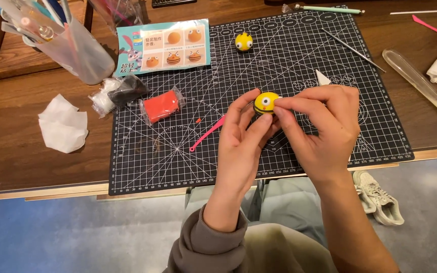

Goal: The person is crafting a small clay bee figure. They use a sculpting tool to add details to the face and body, then place the finished figure next to another completed one on the cutting mat.

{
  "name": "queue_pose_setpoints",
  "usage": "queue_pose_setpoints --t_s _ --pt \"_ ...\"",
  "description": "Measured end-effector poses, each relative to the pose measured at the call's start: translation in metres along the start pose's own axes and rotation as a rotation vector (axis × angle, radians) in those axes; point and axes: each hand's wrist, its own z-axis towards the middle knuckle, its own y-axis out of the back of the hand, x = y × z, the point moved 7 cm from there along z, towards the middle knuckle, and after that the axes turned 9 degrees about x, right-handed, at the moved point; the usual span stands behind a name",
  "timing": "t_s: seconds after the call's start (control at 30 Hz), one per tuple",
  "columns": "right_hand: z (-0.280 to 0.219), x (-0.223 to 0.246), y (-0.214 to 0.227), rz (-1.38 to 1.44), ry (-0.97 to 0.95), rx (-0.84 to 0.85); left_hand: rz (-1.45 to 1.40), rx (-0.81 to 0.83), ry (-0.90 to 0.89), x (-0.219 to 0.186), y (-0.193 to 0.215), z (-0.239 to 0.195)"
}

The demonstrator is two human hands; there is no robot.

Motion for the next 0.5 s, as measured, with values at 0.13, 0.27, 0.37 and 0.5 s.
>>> queue_pose_setpoints --t_s 0.13,0.27,0.37,0.5 --pt "0.0009 -0.0004 0.0007 0.004 0.000 0.004 -0.016 0.011 -0.022 0.0010 0.0002 0.0007" --pt "0.0004 -0.0011 0.0022 0.012 -0.006 0.008 -0.001 0.025 -0.025 0.0006 -0.0001 0.0007" --pt "-0.0003 -0.0023 0.0035 0.011 -0.030 0.008 0.004 0.038 -0.031 0.0002 -0.0004 0.0008" --pt "0.0021 -0.0030 0.0047 0.056 -0.085 0.025 0.005 0.033 -0.031 0.0025 0.0012 0.0015"
